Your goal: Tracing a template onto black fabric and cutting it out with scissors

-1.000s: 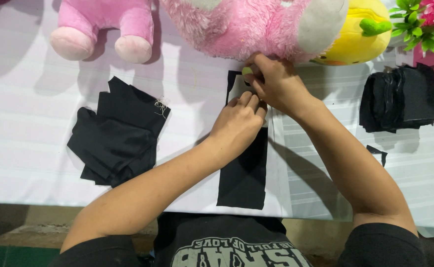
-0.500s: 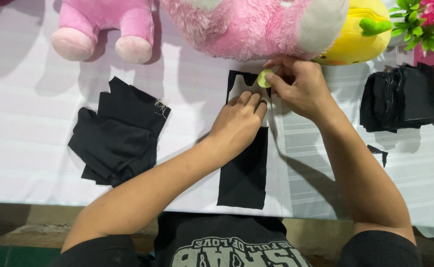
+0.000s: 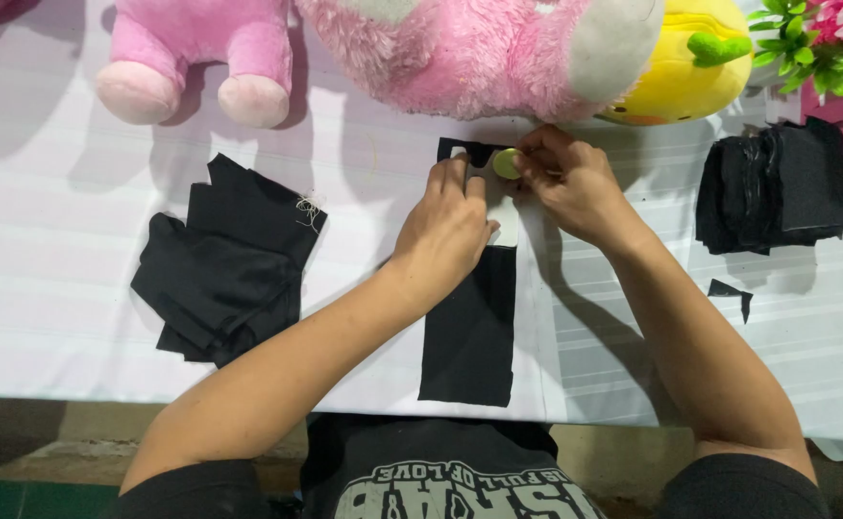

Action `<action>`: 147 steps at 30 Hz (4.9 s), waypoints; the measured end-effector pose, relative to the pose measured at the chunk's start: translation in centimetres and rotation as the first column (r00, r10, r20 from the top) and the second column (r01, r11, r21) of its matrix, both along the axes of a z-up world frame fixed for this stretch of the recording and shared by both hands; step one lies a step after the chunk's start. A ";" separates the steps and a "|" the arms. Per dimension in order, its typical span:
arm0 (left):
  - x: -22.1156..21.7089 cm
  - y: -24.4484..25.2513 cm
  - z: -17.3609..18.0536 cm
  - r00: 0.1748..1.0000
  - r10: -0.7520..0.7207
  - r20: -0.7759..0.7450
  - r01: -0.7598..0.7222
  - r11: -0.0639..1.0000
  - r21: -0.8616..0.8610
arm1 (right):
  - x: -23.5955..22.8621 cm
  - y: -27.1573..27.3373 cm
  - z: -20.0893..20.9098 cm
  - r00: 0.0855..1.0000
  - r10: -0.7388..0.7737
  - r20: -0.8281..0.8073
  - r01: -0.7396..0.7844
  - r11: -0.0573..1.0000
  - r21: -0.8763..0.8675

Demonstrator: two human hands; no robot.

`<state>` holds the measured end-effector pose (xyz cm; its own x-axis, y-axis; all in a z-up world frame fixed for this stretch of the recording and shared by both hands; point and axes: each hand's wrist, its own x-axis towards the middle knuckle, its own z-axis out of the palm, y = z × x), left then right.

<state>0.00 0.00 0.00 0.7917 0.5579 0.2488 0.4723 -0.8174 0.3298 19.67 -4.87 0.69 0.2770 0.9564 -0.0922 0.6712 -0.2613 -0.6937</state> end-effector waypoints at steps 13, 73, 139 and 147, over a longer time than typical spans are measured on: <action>0.7 -0.5 -1.3 1.000 0.017 -0.021 -0.016 0.998 0.056 | -0.9 2.5 -2.5 0.875 0.145 0.461 -0.263 0.943 0.203; 0.3 0.0 -0.9 0.999 -0.040 0.008 0.040 0.995 0.087 | -1.7 4.3 -2.0 0.703 0.152 0.694 -0.466 0.836 0.289; 6.8 -3.1 -6.1 0.965 0.126 -0.231 -0.117 0.992 0.053 | -4.9 8.1 4.5 0.387 0.756 0.528 -0.812 0.551 -0.193; 6.1 -3.0 -4.4 0.927 0.091 -0.364 -0.063 0.994 0.089 | -3.5 8.6 3.0 0.349 0.689 0.635 -0.761 0.604 -0.238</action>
